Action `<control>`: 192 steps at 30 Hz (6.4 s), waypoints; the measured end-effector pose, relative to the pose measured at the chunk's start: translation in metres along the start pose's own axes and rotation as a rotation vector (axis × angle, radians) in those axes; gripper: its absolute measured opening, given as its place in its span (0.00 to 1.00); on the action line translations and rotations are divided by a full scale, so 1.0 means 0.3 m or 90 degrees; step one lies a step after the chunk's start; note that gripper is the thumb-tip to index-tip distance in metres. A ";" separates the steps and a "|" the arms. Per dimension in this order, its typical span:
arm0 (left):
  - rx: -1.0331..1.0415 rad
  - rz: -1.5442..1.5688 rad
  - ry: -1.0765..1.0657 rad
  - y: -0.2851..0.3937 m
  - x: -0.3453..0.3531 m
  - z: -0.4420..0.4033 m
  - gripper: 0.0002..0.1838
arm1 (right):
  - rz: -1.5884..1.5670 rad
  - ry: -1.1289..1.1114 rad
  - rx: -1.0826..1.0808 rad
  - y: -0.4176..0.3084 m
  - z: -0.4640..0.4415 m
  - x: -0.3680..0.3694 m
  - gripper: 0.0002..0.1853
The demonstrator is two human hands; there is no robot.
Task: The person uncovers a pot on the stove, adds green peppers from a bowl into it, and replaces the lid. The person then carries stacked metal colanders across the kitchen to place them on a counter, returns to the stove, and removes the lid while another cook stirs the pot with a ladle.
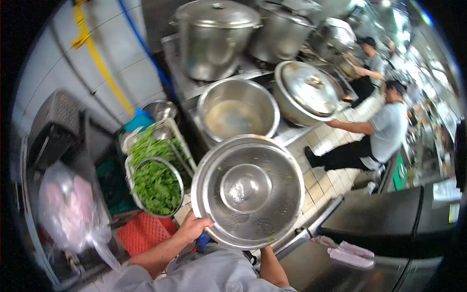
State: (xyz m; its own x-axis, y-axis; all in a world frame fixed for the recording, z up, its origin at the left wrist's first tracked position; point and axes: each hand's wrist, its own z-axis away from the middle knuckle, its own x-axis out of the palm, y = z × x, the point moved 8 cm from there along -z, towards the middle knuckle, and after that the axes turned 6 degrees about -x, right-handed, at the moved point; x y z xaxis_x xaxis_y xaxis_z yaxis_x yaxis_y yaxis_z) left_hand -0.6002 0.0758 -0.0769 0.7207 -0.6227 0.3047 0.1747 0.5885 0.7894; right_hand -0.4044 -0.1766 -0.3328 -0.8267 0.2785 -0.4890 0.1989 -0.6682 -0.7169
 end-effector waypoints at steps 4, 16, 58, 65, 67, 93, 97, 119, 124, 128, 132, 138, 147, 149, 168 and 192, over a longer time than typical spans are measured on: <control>0.013 -0.002 -0.045 0.018 0.025 -0.024 0.17 | 0.082 0.129 -0.154 0.143 0.161 -0.051 0.18; -0.126 -0.044 -0.247 -0.126 0.408 -0.152 0.21 | -0.541 0.270 0.595 0.945 1.153 0.337 0.13; -0.154 -0.521 -0.467 -0.786 2.707 -1.087 0.18 | -0.917 0.777 0.305 1.209 0.791 -1.455 0.17; -0.102 -0.580 -0.415 -0.915 3.022 -1.296 0.28 | -1.141 0.754 0.116 1.333 0.418 -2.005 0.14; -0.105 -0.560 -0.451 -0.945 3.118 -1.346 0.31 | -1.171 0.773 0.142 1.409 0.349 -2.073 0.11; 0.007 -0.792 -0.559 -0.535 3.886 -1.513 0.48 | -1.206 0.960 0.247 1.366 0.193 -2.797 0.12; -0.002 -0.800 -0.598 -0.488 3.916 -1.527 0.48 | -1.097 1.041 0.271 1.259 0.255 -2.930 0.15; 0.125 -0.744 -0.626 -0.197 4.038 -1.688 0.39 | -1.077 1.047 -0.002 1.313 0.049 -3.966 0.10; 0.056 -0.780 -0.542 -0.175 3.984 -1.840 0.34 | -1.034 1.097 -0.094 1.475 -0.108 -4.340 0.07; 0.056 -0.863 -0.458 -0.175 3.881 -1.961 0.34 | -1.005 1.127 -0.127 1.569 -0.246 -4.652 0.08; 0.018 -0.873 -0.249 -0.084 3.981 -1.970 0.32 | -1.002 1.129 -0.133 1.678 -0.394 -4.943 0.11; 0.091 -0.697 -0.011 -0.079 4.260 -2.021 0.29 | -1.009 1.109 -0.151 1.842 -0.554 -5.344 0.17; 0.159 -0.549 0.100 -0.180 4.465 -2.279 0.27 | -1.032 1.112 -0.145 1.982 -0.682 -5.566 0.14; 0.181 -0.515 0.090 -0.208 4.477 -2.358 0.26 | -1.030 1.128 -0.146 1.976 -0.673 -5.596 0.10; 0.623 -0.668 -0.069 -0.263 6.578 -3.611 0.23 | -1.000 1.160 -0.082 2.365 -0.781 -6.115 0.16; 0.216 -0.937 -0.088 -0.367 6.533 -4.189 0.16 | -0.949 1.278 0.052 2.509 -1.061 -6.466 0.19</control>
State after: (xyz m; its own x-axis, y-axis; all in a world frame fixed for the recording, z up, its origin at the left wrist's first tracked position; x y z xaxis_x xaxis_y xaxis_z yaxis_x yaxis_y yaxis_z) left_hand 1.6361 -0.5614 -0.2364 -0.0228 -0.5856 -0.8103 0.4893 -0.7133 0.5017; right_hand 1.5165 -1.0001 -0.0821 0.8710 0.3376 0.3568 0.1813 0.4543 -0.8722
